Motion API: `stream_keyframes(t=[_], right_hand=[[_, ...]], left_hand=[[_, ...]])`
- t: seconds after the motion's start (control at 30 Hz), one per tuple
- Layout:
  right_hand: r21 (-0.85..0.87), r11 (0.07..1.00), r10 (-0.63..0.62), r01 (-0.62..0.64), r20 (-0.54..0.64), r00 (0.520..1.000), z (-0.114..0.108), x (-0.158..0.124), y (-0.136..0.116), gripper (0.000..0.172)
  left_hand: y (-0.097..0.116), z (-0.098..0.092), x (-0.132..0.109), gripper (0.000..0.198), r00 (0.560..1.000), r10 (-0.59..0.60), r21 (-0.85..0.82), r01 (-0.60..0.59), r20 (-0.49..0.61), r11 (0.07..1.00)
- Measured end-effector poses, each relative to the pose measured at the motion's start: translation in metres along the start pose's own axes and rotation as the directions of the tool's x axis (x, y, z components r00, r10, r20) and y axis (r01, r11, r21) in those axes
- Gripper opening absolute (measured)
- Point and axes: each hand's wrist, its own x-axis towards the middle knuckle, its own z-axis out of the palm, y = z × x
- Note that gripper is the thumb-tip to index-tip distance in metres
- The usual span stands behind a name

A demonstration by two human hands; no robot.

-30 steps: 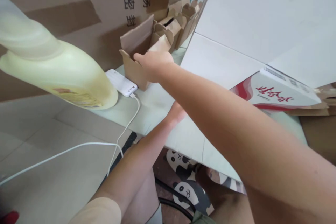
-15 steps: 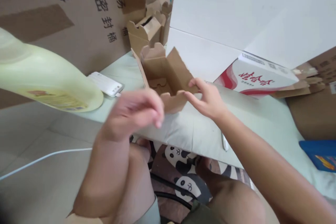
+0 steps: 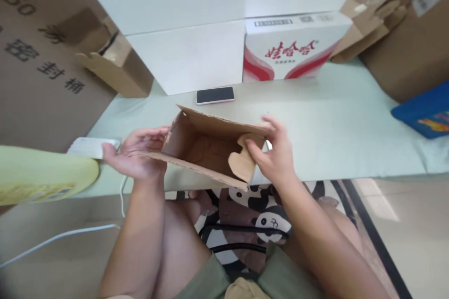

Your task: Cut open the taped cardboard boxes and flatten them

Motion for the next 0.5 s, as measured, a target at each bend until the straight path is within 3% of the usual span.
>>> stream_keyframes(t=[0.07, 0.13, 0.27, 0.33, 0.43, 0.5], right_hand=[[-0.038, 0.999, -0.026, 0.03, 0.09, 0.996, -0.007, 0.0, 0.003, 0.024], [0.001, 0.993, -0.115, 0.117, 0.17, 0.979, -0.016, -0.002, 0.007, 0.019], [0.177, 0.95, -0.3, 0.259, 0.271, 0.915, -0.028, -0.013, 0.016, 0.037], [0.218, 0.941, -0.316, 0.261, 0.278, 0.907, -0.031, -0.017, 0.021, 0.041], [0.258, 0.946, -0.247, 0.194, 0.193, 0.949, -0.031, -0.02, 0.032, 0.041], [0.277, 0.958, -0.113, 0.071, 0.141, 0.984, -0.027, -0.019, 0.042, 0.046]], left_hand=[[-0.005, 0.002, -0.006, 0.073, 0.995, 0.084, 0.063, -0.087, 0.05, 0.994], [-0.014, 0.006, -0.009, 0.064, 0.985, 0.144, 0.125, -0.156, 0.1, 0.98], [-0.029, 0.011, -0.007, 0.033, 0.974, 0.225, 0.332, -0.222, 0.028, 0.917], [-0.029, 0.013, -0.003, 0.029, 0.962, 0.263, 0.435, -0.269, 0.076, 0.859], [-0.025, 0.012, 0.004, 0.021, 0.963, 0.155, 0.46, -0.243, 0.221, 0.854], [-0.023, 0.01, 0.011, 0.017, 0.975, 0.042, 0.433, -0.136, 0.219, 0.891]])
